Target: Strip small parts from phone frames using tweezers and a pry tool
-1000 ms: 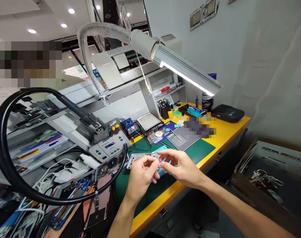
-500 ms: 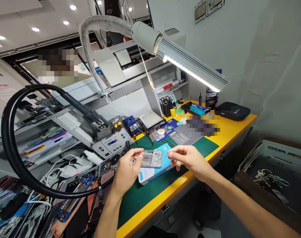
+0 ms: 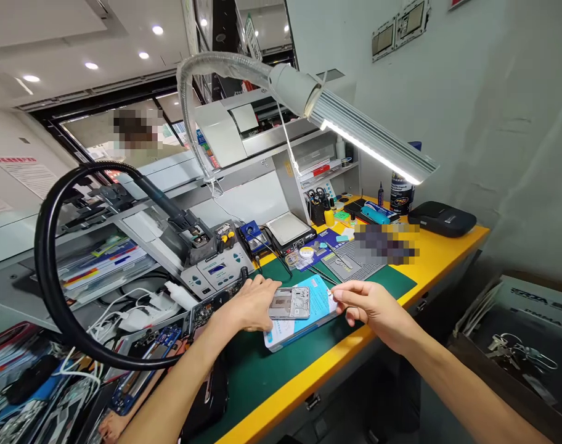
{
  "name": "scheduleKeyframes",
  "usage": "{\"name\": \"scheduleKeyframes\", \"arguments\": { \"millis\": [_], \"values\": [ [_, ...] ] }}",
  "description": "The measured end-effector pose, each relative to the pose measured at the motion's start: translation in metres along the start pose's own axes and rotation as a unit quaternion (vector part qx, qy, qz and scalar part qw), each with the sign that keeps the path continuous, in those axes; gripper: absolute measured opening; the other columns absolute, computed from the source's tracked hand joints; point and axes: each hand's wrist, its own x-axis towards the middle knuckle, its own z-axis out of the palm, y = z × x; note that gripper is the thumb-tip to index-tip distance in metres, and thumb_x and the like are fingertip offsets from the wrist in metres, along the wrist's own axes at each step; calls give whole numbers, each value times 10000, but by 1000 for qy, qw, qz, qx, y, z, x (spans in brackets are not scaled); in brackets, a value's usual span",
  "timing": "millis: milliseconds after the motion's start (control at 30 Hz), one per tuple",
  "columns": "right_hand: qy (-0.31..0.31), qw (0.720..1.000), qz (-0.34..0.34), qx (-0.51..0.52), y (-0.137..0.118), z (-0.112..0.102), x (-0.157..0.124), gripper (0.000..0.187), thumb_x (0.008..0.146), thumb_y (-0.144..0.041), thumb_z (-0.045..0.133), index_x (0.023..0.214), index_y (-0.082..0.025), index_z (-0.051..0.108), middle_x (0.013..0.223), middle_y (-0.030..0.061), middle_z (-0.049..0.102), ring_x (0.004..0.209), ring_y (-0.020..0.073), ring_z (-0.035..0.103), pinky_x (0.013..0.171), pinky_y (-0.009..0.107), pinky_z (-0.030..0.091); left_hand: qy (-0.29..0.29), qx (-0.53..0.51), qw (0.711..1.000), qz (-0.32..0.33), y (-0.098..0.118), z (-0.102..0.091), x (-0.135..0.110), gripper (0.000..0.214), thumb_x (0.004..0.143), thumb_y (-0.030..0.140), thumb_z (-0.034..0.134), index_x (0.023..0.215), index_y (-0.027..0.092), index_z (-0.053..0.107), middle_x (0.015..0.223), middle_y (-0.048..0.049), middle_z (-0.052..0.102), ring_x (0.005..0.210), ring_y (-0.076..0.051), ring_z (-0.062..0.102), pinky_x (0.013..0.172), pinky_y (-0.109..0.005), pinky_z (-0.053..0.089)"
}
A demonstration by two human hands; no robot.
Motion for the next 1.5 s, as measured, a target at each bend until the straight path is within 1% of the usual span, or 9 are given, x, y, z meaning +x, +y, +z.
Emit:
{"name": "scheduleKeyframes", "arguments": {
  "millis": [100, 300, 500, 700, 933, 1100, 1200, 1300, 1500],
  "values": [
    [19, 1000, -21, -7, -3, -3, 5, 352, 780, -493, 837, 901, -164, 805, 812, 61, 714, 709, 152, 588, 601, 255, 479, 31, 39, 999, 15, 8, -2, -9, 843, 581, 214, 661, 1405, 96, 530, 1248, -167, 608, 1176, -354, 540, 1053, -517, 469],
    [-1, 998, -59, -22, -11, 9, 13, 346, 732, -494, 870, 897, -191, 838, 1382, 129, 659, 1157, 305, 621, 864, 332, 540, 127, 89, 988, -11, 38, 1, -46, 777, 758, 111, 518, 1520, 79, 372, 1462, -191, 491, 1374, -354, 425, 1232, -569, 274],
    [-71, 995, -70, -29, -15, 35, 2, 299, 772, -477, 847, 865, -194, 832, 916, 74, 772, 845, 222, 651, 765, 321, 523, 268, 139, 953, 12, 65, 1, -79, 785, 772, 96, 527, 1534, 106, 340, 1425, -169, 535, 1313, -353, 480, 1174, -540, 374],
    [-55, 995, -79, -25, -24, 44, -19, 260, 811, -468, 824, 874, -216, 838, 876, 39, 757, 813, 177, 598, 733, 267, 480, 377, 101, 920, 31, 75, 5, -102, 789, 819, 98, 574, 1559, 119, 300, 1466, -135, 522, 1412, -283, 394, 1241, -431, 279],
    [-73, 996, -40, -22, -32, 44, -30, 317, 789, -486, 837, 895, -187, 844, 907, 78, 774, 818, 188, 613, 744, 283, 484, 406, -5, 914, -30, 78, 28, -119, 761, 866, 210, 647, 1549, 173, 311, 1506, -143, 481, 1434, -274, 423, 1223, -424, 374],
    [-89, 996, -20, -25, -36, 42, -32, 306, 756, -483, 857, 804, -182, 835, 877, 77, 769, 786, 188, 620, 716, 279, 479, 393, -101, 906, -120, 77, 44, -134, 848, 813, 370, 746, 1533, 276, 308, 1484, -136, 545, 1341, -332, 582, 1039, -462, 583],
    [-102, 994, -19, -37, -38, 42, -35, 272, 736, -458, 875, 755, -190, 833, 825, 57, 764, 755, 168, 609, 702, 261, 470, 372, -148, 912, -86, 83, 37, -143, 765, 806, 418, 758, 1474, 335, 394, 1387, -74, 646, 1227, -281, 678, 968, -358, 618],
    [-116, 992, -17, -53, -39, 41, -38, 248, 740, -443, 877, 759, -199, 839, 781, 45, 758, 705, 151, 590, 652, 251, 453, 382, -165, 904, -94, 92, 22, -151, 487, 880, 422, 701, 1342, 381, 551, 1207, 10, 748, 1090, -201, 741, 907, -249, 615],
    [-144, 986, -45, -76, -47, 45, -47, 193, 781, -425, 858, 762, -234, 843, 784, 30, 767, 721, 148, 622, 658, 235, 484, 429, -163, 878, -132, 106, 9, -161, 178, 913, 393, 660, 1072, 384, 739, 1013, 64, 808, 957, -189, 771, 794, -223, 611]
  ]
}}
